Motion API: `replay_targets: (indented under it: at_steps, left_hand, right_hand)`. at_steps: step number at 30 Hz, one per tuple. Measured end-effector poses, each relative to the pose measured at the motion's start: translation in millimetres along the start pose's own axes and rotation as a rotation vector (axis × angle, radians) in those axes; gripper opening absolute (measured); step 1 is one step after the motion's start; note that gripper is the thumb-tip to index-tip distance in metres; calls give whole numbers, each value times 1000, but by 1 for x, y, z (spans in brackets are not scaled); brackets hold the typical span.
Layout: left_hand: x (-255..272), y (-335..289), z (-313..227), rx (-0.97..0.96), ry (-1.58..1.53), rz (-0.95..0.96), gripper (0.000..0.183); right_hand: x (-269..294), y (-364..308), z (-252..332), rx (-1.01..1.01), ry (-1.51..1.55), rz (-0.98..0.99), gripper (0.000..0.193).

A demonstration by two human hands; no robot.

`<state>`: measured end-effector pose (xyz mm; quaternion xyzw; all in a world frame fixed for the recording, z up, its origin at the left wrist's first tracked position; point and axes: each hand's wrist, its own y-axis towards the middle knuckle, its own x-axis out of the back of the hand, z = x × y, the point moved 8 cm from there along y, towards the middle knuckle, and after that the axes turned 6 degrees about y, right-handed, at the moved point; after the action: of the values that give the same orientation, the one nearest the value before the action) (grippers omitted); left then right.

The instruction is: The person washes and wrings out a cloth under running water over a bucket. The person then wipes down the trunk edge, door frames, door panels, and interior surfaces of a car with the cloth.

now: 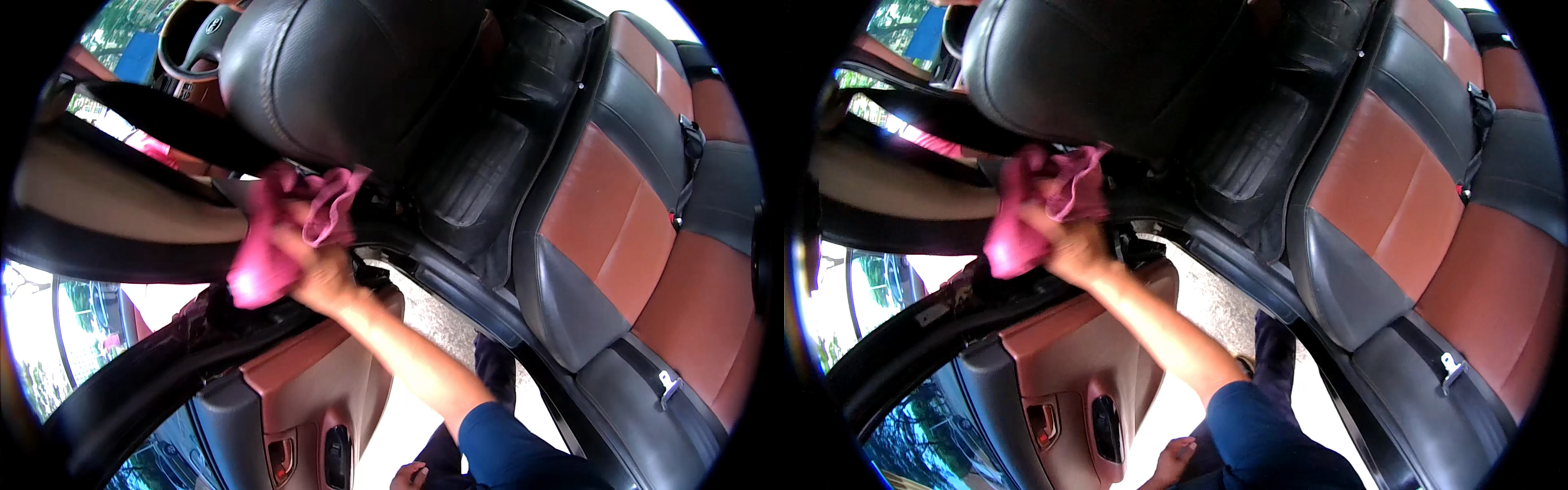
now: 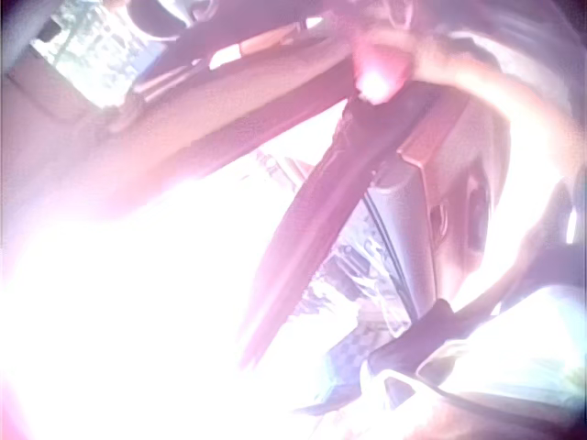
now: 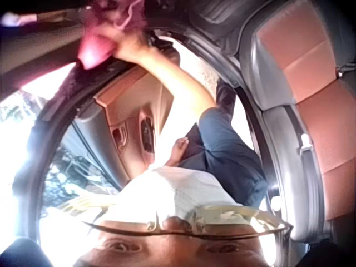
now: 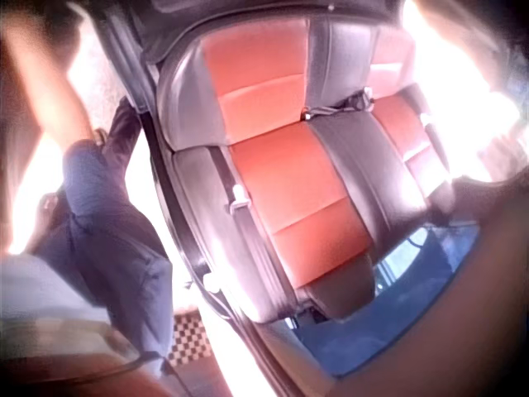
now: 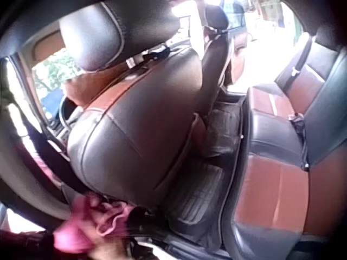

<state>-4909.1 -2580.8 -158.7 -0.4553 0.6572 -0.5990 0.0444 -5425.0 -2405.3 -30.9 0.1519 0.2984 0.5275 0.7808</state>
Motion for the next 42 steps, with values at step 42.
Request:
replay_targets:
  at_steps: [42]
  left_hand:
    - [-116, -108, 214, 95, 97, -188, 16]
  right_hand:
    - [75, -421, -191, -1172, -59, -91, 85]
